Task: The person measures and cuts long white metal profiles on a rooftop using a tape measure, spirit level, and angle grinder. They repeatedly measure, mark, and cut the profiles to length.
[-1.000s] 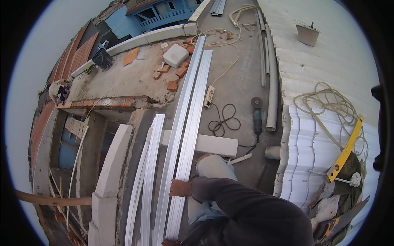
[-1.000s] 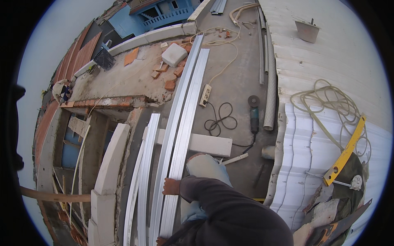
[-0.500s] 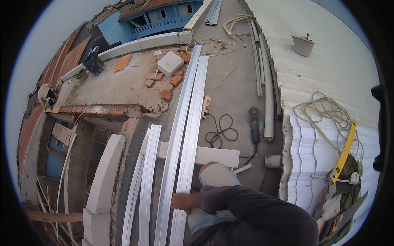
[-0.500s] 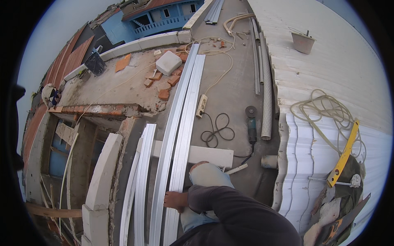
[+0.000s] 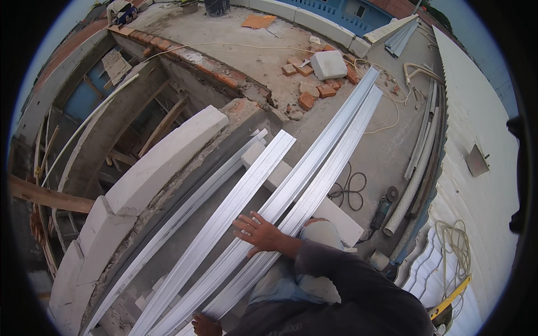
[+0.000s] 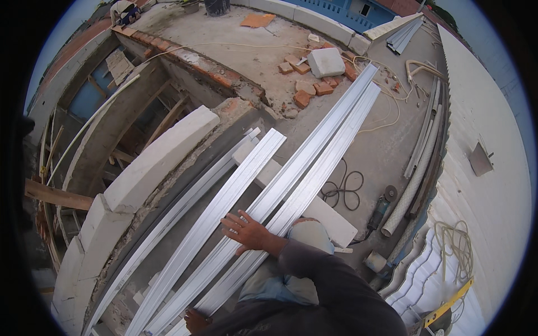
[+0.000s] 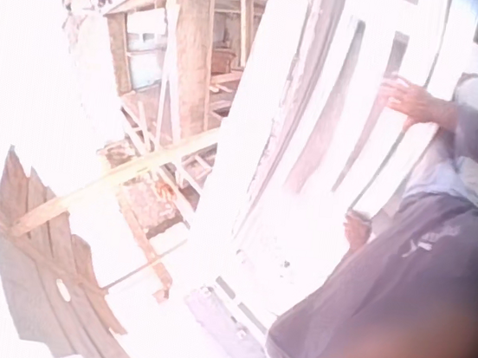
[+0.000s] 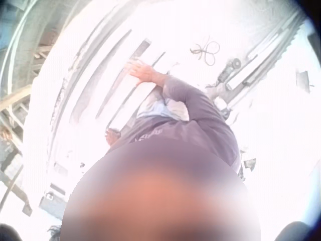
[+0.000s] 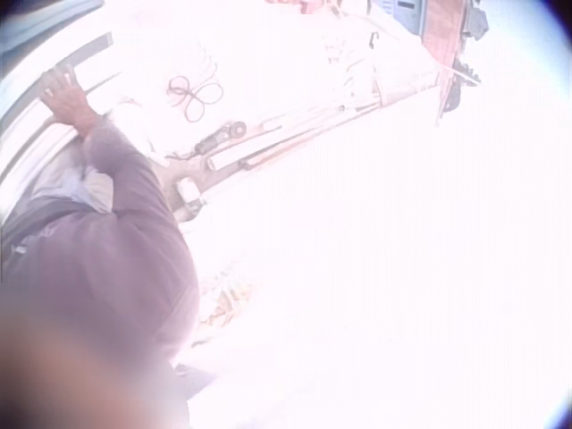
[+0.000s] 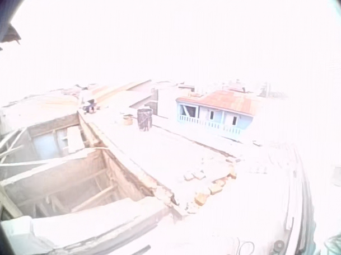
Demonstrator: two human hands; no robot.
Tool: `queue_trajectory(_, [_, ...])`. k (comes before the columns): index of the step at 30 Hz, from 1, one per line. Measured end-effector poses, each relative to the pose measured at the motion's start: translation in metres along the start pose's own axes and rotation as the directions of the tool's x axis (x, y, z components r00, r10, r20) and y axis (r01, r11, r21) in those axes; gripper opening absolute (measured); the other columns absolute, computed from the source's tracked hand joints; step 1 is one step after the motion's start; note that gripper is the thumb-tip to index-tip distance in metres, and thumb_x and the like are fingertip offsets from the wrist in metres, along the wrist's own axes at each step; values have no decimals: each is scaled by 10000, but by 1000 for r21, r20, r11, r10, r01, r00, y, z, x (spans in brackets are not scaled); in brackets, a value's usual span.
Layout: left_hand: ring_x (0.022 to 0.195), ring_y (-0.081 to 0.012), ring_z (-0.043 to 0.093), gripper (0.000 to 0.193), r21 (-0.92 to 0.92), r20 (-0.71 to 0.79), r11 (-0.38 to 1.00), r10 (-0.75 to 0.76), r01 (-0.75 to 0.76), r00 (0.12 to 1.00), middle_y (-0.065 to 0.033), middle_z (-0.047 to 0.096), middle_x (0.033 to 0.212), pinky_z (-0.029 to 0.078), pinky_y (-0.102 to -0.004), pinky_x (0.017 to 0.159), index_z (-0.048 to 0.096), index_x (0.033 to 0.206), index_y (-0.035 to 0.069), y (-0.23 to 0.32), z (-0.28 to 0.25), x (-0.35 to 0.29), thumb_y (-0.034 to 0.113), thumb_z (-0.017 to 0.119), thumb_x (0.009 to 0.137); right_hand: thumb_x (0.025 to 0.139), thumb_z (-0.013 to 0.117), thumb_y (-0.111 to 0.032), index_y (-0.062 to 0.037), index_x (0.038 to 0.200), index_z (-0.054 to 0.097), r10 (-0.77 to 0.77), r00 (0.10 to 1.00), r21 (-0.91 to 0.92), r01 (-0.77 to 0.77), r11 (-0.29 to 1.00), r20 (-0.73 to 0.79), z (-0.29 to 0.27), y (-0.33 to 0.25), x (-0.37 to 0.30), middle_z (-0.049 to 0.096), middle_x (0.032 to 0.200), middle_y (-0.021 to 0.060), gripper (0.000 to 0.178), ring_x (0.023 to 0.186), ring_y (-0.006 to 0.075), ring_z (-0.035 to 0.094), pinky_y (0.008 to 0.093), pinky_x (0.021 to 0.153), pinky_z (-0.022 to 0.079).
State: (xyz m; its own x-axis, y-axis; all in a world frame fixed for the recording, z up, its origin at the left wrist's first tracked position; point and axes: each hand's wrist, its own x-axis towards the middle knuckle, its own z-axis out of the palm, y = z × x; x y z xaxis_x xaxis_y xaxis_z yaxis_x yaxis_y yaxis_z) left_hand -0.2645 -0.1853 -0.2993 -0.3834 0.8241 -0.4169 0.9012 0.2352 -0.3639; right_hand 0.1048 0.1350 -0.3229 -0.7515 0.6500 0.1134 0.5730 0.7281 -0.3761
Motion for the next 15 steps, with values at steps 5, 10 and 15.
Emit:
queue_trajectory(5, [1336,-425,514,1001,-198,350,971,-58,135,935,-236,429,1569,538,-547,1026,373,1541,-50,-5,-38,9,389,866,788,744,813,-648,-176,1429,596,-89,992,-101,79,992,-91,9,8,37,442,1638,116,860,1551,366,357,688,1232,277])
queue_trajectory(10, [1285,-370,558,895,-165,322,979,-60,119,945,-215,471,1547,576,-517,918,415,1531,-28,-6,-42,8,383,806,839,759,840,-590,-143,1360,667,74,994,-154,-85,984,-77,24,6,91,492,1599,103,769,1503,364,420,672,1148,370])
queue_trajectory(15, [1167,-325,610,756,-135,150,985,-85,106,985,-200,516,1518,591,-512,796,496,1485,6,-8,-27,-1,330,752,853,822,838,-544,-22,1248,690,150,987,-153,-140,978,59,25,5,102,433,1648,133,690,1543,408,353,625,1187,320])
